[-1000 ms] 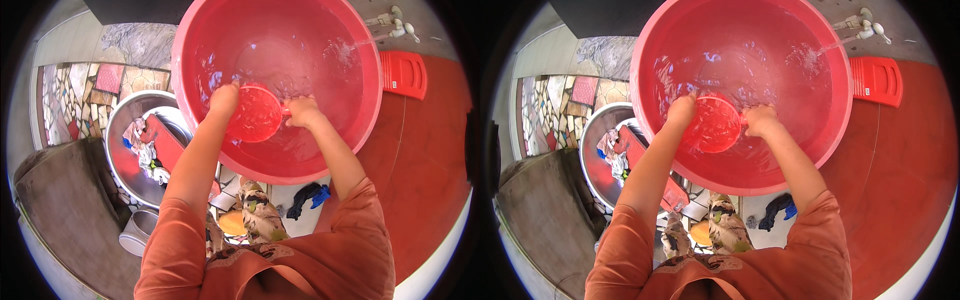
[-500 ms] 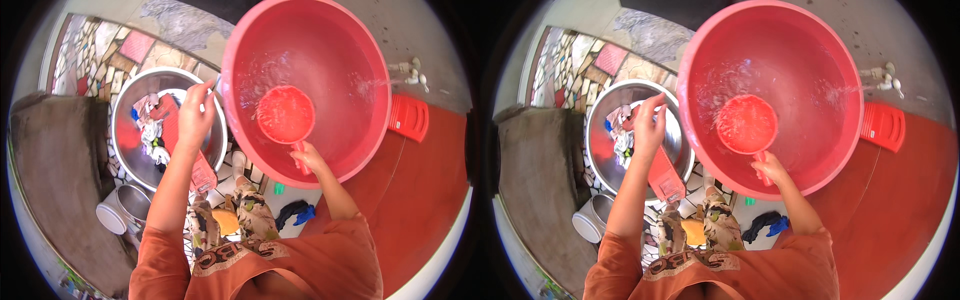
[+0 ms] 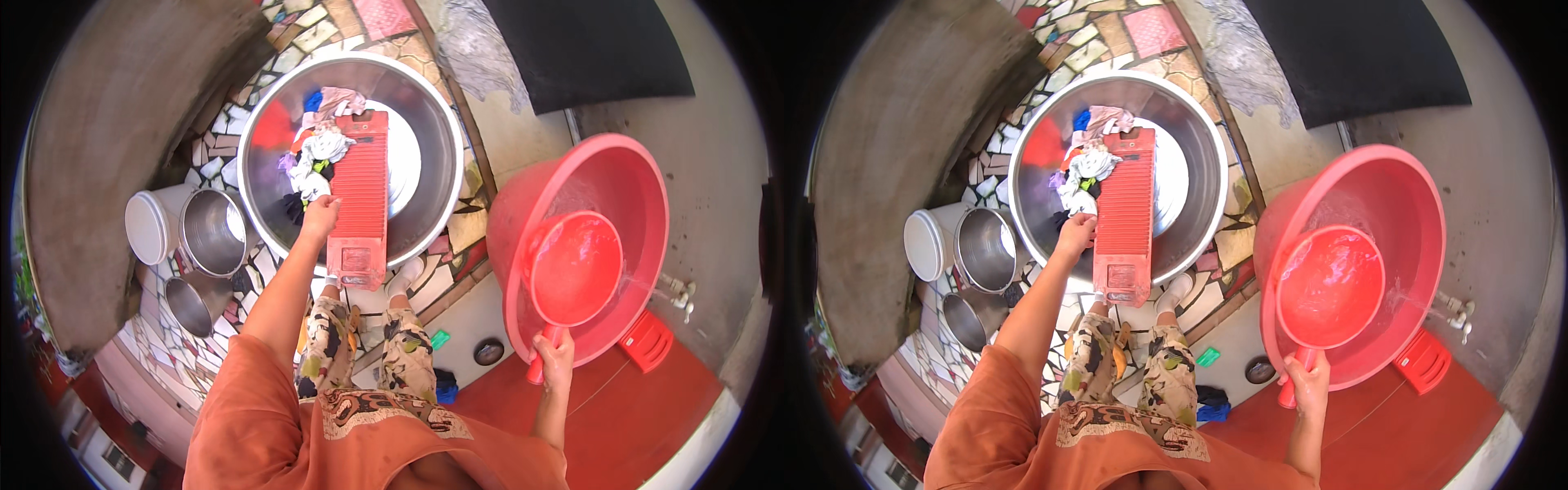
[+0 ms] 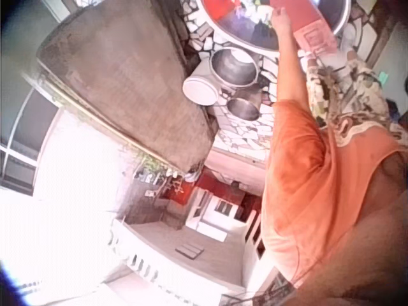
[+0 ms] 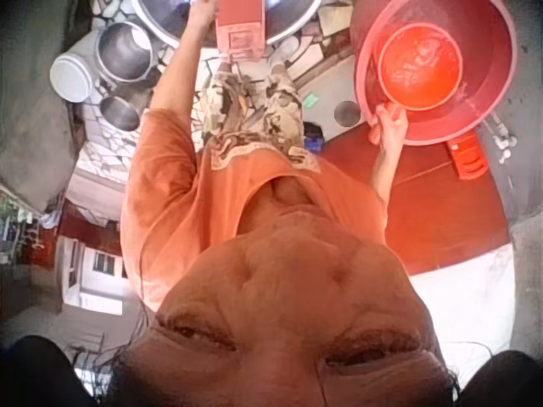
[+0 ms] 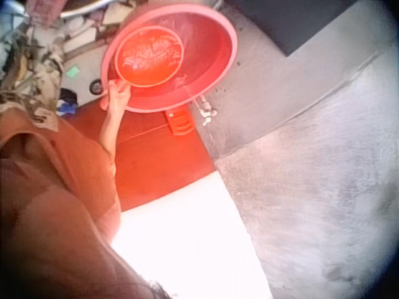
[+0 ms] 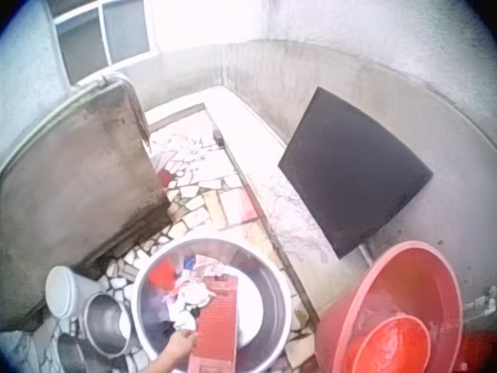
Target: The person scrubs clothes on a washboard in a basin, empties the water, places clothes into the basin, pours clean water over them using a bailer, and washes the clothes by hand.
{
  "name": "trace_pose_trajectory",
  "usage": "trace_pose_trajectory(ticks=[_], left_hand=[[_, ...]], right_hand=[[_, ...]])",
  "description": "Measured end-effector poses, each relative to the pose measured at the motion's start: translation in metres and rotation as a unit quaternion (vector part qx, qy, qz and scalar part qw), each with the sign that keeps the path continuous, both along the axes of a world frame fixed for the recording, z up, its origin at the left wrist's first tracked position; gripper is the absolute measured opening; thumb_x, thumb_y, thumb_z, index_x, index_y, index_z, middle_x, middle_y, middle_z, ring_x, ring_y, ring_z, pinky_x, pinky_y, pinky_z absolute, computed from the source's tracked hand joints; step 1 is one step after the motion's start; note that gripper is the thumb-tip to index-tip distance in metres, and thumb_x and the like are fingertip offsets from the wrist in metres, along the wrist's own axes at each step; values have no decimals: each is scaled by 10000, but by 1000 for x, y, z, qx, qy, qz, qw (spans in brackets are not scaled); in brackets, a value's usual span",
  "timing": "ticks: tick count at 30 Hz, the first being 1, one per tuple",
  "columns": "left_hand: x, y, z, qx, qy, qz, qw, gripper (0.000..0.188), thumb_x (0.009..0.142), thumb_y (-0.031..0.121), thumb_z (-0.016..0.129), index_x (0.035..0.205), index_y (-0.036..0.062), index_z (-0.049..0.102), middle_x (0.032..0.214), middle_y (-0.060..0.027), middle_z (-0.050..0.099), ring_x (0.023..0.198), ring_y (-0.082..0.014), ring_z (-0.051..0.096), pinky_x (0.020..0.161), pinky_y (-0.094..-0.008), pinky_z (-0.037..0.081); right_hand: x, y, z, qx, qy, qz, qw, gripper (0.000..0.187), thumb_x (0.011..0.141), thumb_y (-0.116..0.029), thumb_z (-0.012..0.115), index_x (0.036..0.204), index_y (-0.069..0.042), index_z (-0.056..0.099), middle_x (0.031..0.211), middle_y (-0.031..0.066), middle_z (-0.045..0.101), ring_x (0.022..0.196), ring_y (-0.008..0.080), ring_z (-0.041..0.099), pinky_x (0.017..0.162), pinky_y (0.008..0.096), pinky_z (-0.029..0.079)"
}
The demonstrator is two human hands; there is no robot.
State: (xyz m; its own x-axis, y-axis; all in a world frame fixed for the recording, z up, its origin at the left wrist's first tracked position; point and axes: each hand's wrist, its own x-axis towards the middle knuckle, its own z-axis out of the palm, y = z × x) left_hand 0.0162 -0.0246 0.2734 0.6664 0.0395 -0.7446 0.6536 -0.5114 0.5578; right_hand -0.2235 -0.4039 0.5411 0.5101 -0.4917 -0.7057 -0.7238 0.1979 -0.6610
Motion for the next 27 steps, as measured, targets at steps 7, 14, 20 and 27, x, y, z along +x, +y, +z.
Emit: trace_pose_trajectory(ticks=[7, 14, 20, 27], left_hand=[[-22, 47, -12, -91, -7, 42, 995, 257, 900, 231, 555, 1056, 29, 585, 854, -36, 607, 691, -119, 572, 579, -258, 472], [-34, 94, 3, -61, 13, 28, 998, 246, 886, 256, 562, 1038, 65, 594, 832, -8, 596, 700, -113, 574, 577, -258, 471], [-41, 128, 13, -80, 42, 128, 988, 239, 860, 203, 578, 970, -5, 619, 729, -57, 622, 625, -121, 571, 583, -275, 457], [-44, 150, 12, -103, 61, 173, 978, 230, 868, 194, 578, 979, -3, 617, 755, -50, 625, 627, -125, 568, 582, -270, 459]], right_hand=[[102, 83, -36, 28, 33, 120, 992, 182, 768, -26, 630, 901, 16, 513, 672, 44, 540, 498, 112, 528, 449, 242, 431], [208, 153, -107, 9, 44, 222, 974, 227, 766, -61, 646, 953, 14, 540, 680, 40, 549, 490, 107, 524, 447, 249, 438], [266, 184, -152, -71, 24, 279, 957, 270, 768, -80, 651, 997, 24, 553, 692, 49, 569, 505, 116, 542, 450, 253, 449], [312, 214, -150, -271, 11, 357, 894, 503, 764, -134, 652, 1228, -42, 482, 911, 149, 638, 779, 273, 627, 708, 365, 493]])
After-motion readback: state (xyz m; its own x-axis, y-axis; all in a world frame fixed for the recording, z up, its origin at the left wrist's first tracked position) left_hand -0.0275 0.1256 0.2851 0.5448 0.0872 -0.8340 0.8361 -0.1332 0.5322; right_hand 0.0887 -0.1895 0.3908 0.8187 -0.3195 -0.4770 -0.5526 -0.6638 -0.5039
